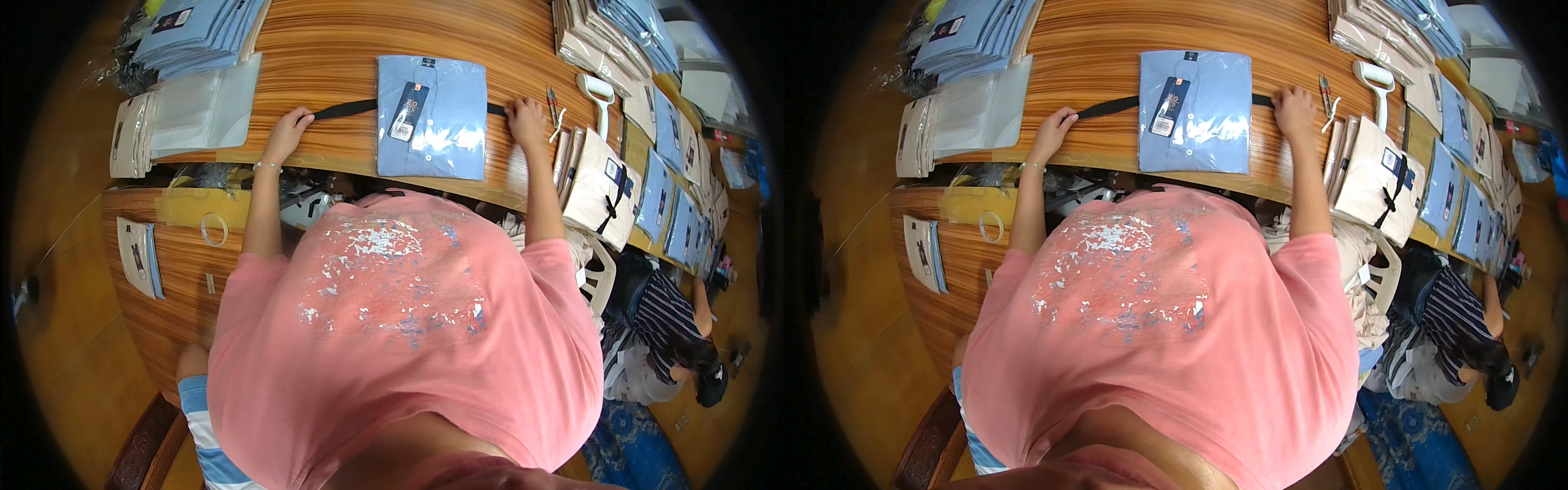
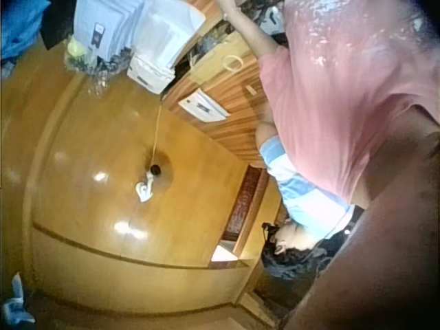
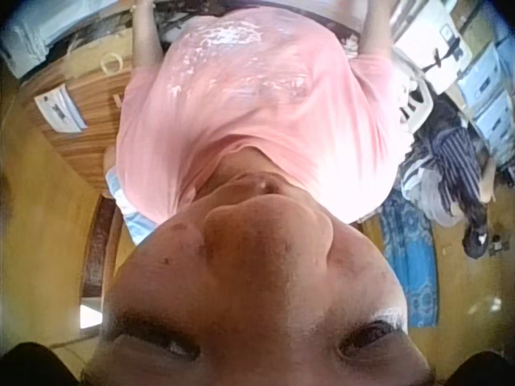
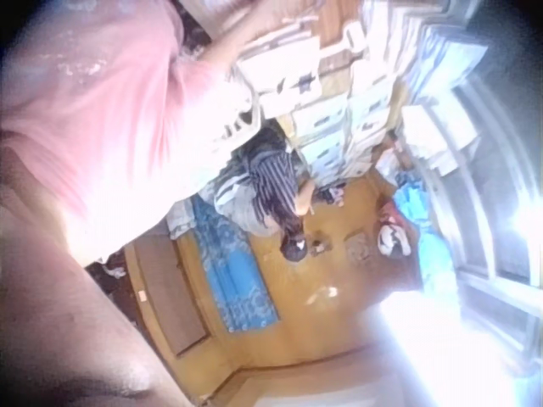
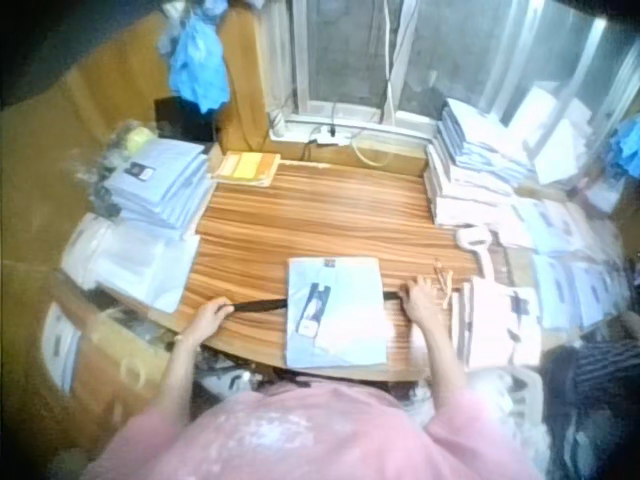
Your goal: The person folds a light-blue shirt using a cardboard template, inserts it into a plastic bag, and secures the package with a black elastic strap.
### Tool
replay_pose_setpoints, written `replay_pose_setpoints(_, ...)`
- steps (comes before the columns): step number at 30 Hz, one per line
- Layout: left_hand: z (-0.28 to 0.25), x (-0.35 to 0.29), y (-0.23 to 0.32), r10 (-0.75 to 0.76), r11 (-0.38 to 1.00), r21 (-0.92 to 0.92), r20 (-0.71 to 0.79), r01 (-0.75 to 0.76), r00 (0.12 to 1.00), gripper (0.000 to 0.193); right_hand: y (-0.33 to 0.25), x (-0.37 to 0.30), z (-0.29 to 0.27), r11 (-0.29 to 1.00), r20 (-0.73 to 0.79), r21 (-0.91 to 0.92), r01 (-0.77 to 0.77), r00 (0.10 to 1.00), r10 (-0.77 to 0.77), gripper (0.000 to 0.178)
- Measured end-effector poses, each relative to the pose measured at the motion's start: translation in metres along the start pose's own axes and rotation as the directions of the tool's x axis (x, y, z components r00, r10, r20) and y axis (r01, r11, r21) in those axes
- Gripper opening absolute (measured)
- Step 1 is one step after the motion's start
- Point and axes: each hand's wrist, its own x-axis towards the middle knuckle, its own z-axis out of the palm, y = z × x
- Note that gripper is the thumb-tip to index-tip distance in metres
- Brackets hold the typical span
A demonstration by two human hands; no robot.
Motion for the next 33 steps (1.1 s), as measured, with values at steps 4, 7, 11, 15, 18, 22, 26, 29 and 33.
replay_pose_setpoints(4, -0.001, 0.003, 0.006, -0.044, 0.989, 0.141, 0.020, 0.040, 0.999, 0.029, 0.038, 0.003, -0.008, 0.986, 0.242, 0.159, -0.047, 0.970, 0.008, 0.022)
replay_pose_setpoints(7, -0.012, 0.010, 0.042, -0.282, 0.923, 0.302, 0.102, 0.240, 0.954, 0.032, 0.044, 0.011, -0.007, 0.976, 0.220, 0.216, 0.008, 0.974, -0.056, 0.020)
replay_pose_setpoints(11, -0.036, 0.029, 0.057, -0.207, 0.976, -0.010, 0.253, 0.216, 0.945, 0.032, 0.003, 0.014, -0.070, 0.788, 0.171, 0.614, 0.049, 0.966, -0.194, 0.014)
replay_pose_setpoints(15, 0.049, 0.059, 0.123, 0.240, 0.867, -0.493, 0.290, -0.070, 0.926, 0.030, -0.086, 0.010, -0.095, 0.709, 0.084, 0.589, 0.388, 0.843, -0.531, 0.013)
replay_pose_setpoints(18, 0.131, 0.075, 0.118, 0.387, 0.922, -0.068, 0.140, -0.381, 0.911, 0.031, -0.129, -0.006, -0.094, 0.724, -0.001, 0.477, 0.498, 0.824, -0.566, 0.014)
replay_pose_setpoints(22, 0.170, 0.059, 0.143, 0.428, 0.860, 0.349, -0.097, -0.372, 0.899, 0.049, -0.149, -0.027, -0.079, 0.679, -0.214, 0.366, 0.636, 0.768, -0.604, 0.021)
replay_pose_setpoints(26, 0.183, 0.050, 0.150, 0.463, 0.848, 0.388, -0.215, -0.360, 0.860, 0.050, -0.151, -0.027, -0.065, 0.631, -0.332, 0.305, 0.713, 0.701, -0.631, 0.025)
replay_pose_setpoints(29, 0.186, 0.050, 0.143, 0.438, 0.834, 0.414, -0.091, -0.366, 0.894, 0.037, -0.128, -0.004, -0.042, 0.534, -0.157, 0.726, 0.432, 0.861, -0.483, 0.021)
replay_pose_setpoints(33, 0.188, 0.052, 0.144, 0.438, 0.853, 0.359, -0.098, -0.379, 0.894, 0.025, -0.107, 0.033, -0.024, 0.684, -0.362, 0.383, 0.621, 0.782, -0.507, 0.018)
